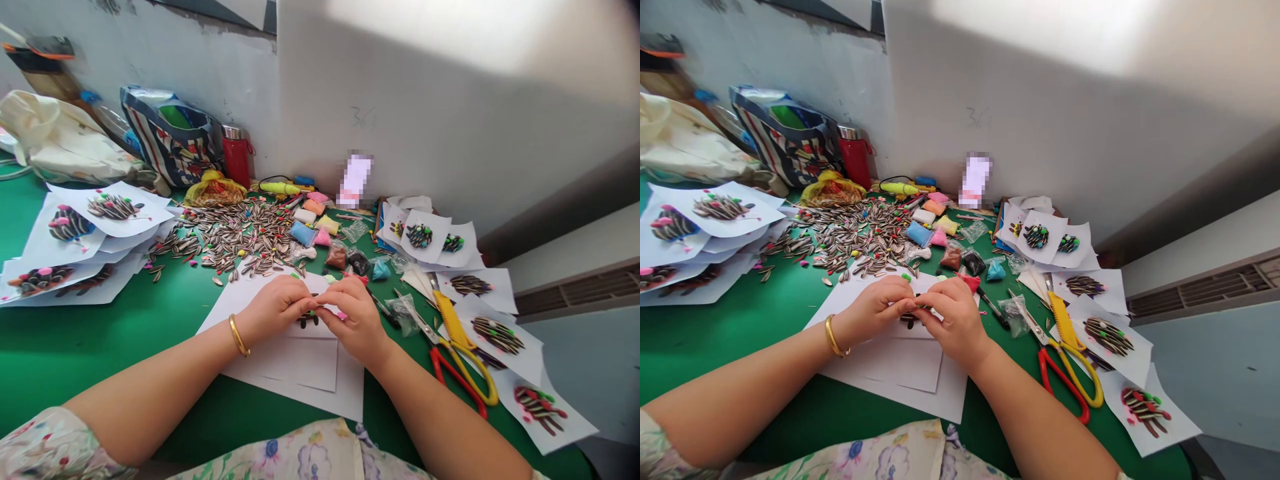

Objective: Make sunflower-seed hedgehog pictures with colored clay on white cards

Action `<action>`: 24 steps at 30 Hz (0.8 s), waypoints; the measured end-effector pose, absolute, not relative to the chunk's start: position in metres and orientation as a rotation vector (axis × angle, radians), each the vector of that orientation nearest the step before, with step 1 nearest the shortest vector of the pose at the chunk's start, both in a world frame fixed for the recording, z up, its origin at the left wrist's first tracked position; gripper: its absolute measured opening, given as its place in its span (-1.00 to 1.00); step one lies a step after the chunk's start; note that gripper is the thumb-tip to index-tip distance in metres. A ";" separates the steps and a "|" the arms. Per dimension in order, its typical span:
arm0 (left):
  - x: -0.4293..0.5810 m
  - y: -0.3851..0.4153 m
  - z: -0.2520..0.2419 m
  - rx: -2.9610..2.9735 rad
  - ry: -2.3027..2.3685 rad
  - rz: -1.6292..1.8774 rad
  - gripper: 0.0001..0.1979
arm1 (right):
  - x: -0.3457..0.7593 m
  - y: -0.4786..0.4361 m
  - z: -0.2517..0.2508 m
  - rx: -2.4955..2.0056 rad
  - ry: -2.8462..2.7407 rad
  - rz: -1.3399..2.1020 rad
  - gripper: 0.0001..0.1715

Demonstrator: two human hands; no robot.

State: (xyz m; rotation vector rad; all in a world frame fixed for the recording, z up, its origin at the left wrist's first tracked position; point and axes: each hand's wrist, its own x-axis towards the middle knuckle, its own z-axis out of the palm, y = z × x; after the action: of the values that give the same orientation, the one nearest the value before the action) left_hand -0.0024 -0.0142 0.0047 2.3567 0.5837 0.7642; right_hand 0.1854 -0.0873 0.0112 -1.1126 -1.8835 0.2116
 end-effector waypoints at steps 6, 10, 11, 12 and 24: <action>-0.001 -0.019 0.007 2.255 0.585 0.711 -0.45 | 0.184 -0.089 0.011 -1.077 -1.860 0.224 -0.93; -0.002 -0.019 0.009 2.227 0.559 0.693 -0.44 | 0.183 -0.089 0.010 -1.079 -1.869 0.226 -0.94; -0.002 -0.019 0.009 2.228 0.547 0.685 -0.44 | 0.183 -0.088 0.010 -1.087 -1.871 0.228 -0.94; -0.003 -0.019 0.009 2.230 0.532 0.677 -0.44 | 0.183 -0.088 0.009 -1.096 -1.871 0.232 -0.94; -0.016 -0.001 0.018 2.580 0.644 0.446 -0.77 | 0.185 -0.082 -0.001 -1.212 -2.068 0.349 -0.93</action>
State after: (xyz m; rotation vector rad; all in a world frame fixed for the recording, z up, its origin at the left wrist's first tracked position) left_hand -0.0157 -0.0011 0.0177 2.5796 0.6437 0.4462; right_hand 0.1852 -0.0820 -0.0010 -1.2124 -2.0676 0.3493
